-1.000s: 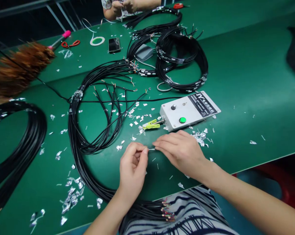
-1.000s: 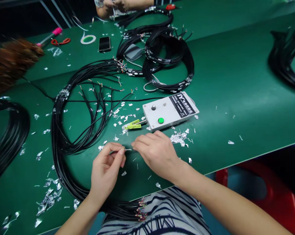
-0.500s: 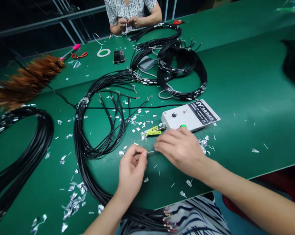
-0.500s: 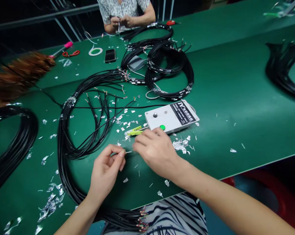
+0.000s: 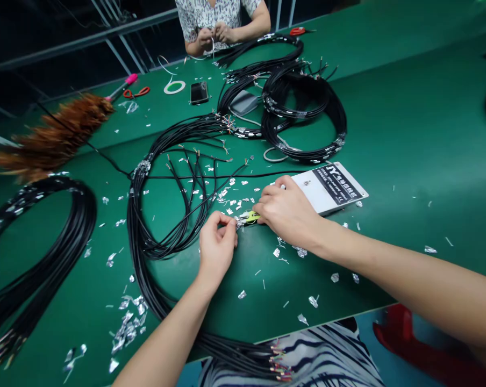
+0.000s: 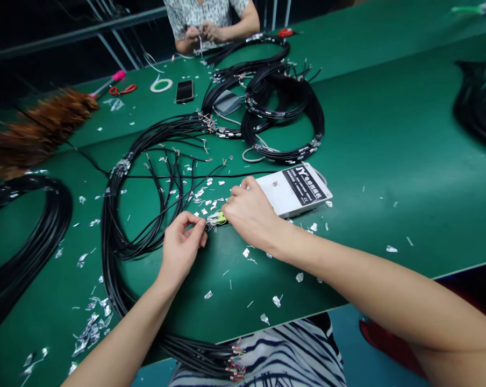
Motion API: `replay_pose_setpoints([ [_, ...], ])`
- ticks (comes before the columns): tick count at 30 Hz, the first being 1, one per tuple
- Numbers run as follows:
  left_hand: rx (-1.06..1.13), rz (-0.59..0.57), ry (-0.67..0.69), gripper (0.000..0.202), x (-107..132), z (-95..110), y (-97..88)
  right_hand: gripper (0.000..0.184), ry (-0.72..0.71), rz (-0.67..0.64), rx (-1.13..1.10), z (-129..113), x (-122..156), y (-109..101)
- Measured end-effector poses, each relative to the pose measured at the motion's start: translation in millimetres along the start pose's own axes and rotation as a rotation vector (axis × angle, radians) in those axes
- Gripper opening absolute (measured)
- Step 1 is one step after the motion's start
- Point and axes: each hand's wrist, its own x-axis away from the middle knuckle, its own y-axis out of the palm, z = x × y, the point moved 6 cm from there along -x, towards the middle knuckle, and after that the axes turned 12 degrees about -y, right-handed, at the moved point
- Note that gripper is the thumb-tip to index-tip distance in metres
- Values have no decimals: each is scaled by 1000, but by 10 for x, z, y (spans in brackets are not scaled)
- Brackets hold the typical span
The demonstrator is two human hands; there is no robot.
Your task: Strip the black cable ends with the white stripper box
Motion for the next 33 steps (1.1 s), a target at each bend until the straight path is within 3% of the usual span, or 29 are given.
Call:
replay_pose_setpoints([
  [11, -39, 14, 14, 19, -70, -24, 85, 24, 23, -87, 2, -2, -31, -45],
  [25, -1, -10, -61, 23, -94, -65, 69, 22, 1, -15, 13, -28, -28, -128],
  [30, -9, -6, -53, 22, -95, -69, 63, 13, 22, -58, -15, -51, -43, -140],
  [33, -10, -3, -43, 22, -95, -66, 61, 4, 29, 36, -57, 2, 74, -252],
])
